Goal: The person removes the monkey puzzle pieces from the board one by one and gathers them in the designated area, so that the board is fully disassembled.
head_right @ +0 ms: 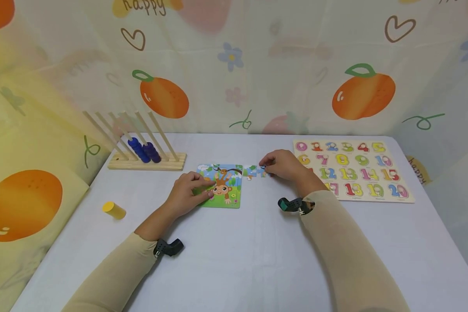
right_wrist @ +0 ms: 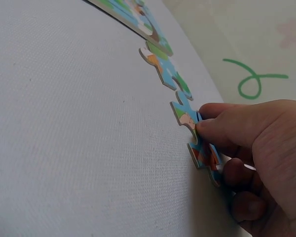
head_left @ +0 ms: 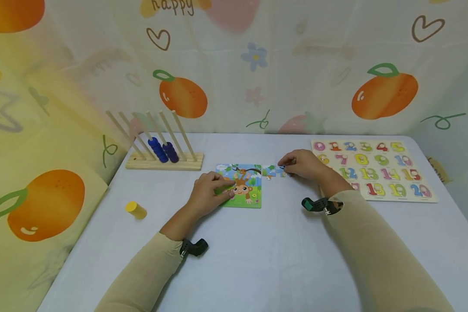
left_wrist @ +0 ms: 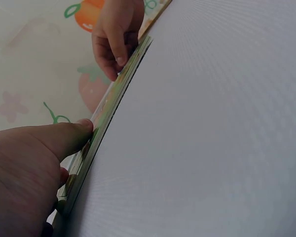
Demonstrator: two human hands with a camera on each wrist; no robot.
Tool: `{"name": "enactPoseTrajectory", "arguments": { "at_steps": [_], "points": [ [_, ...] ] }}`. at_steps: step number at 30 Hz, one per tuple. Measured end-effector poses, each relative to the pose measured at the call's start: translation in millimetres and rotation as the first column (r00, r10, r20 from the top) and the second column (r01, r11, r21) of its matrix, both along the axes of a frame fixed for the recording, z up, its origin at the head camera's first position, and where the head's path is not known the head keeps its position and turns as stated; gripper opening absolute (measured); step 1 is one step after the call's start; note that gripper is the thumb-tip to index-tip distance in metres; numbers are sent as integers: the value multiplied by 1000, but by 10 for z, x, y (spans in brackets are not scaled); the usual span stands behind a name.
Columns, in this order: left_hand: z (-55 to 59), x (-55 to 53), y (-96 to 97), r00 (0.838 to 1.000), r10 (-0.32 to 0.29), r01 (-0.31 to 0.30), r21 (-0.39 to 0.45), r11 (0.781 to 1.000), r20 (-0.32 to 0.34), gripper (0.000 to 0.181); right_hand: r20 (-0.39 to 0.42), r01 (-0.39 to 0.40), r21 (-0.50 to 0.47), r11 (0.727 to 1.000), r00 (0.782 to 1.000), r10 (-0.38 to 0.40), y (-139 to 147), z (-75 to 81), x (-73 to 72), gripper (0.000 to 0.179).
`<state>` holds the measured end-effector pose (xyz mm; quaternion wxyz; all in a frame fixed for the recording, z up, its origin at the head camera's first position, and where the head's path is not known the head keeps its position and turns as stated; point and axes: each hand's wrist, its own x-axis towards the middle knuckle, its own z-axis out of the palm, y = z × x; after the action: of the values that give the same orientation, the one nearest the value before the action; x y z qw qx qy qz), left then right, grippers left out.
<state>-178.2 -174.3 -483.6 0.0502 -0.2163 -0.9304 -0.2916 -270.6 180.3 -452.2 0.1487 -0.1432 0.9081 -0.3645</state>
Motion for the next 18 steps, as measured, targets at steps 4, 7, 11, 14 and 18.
{"name": "enactPoseTrajectory", "arguments": {
  "at_steps": [4, 7, 11, 14, 18],
  "points": [
    [1, 6, -3, 1000, -2, 2, 15, 1000, 4, 33, 6, 12, 0, 1000, 1000, -12, -13, -6, 6, 21],
    [1, 12, -3, 1000, -4, 4, 30, 1000, -1, 30, 4, 16, 1, 1000, 1000, -16, -21, -22, 5, 21],
    [-1, 14, -3, 1000, -7, 8, 54, 999, -8, 26, 3, 19, 2, 1000, 1000, -19, -21, -27, 6, 21],
    [4, 14, -3, 1000, -10, 11, 67, 998, -16, 25, 1, 22, -2, 1000, 1000, -22, -16, -16, 13, 22],
    [18, 18, 0, 1000, -8, 9, 68, 998, -15, 24, -12, 12, -7, 1000, 1000, -12, -1, 5, 17, 23]
  ]
}}
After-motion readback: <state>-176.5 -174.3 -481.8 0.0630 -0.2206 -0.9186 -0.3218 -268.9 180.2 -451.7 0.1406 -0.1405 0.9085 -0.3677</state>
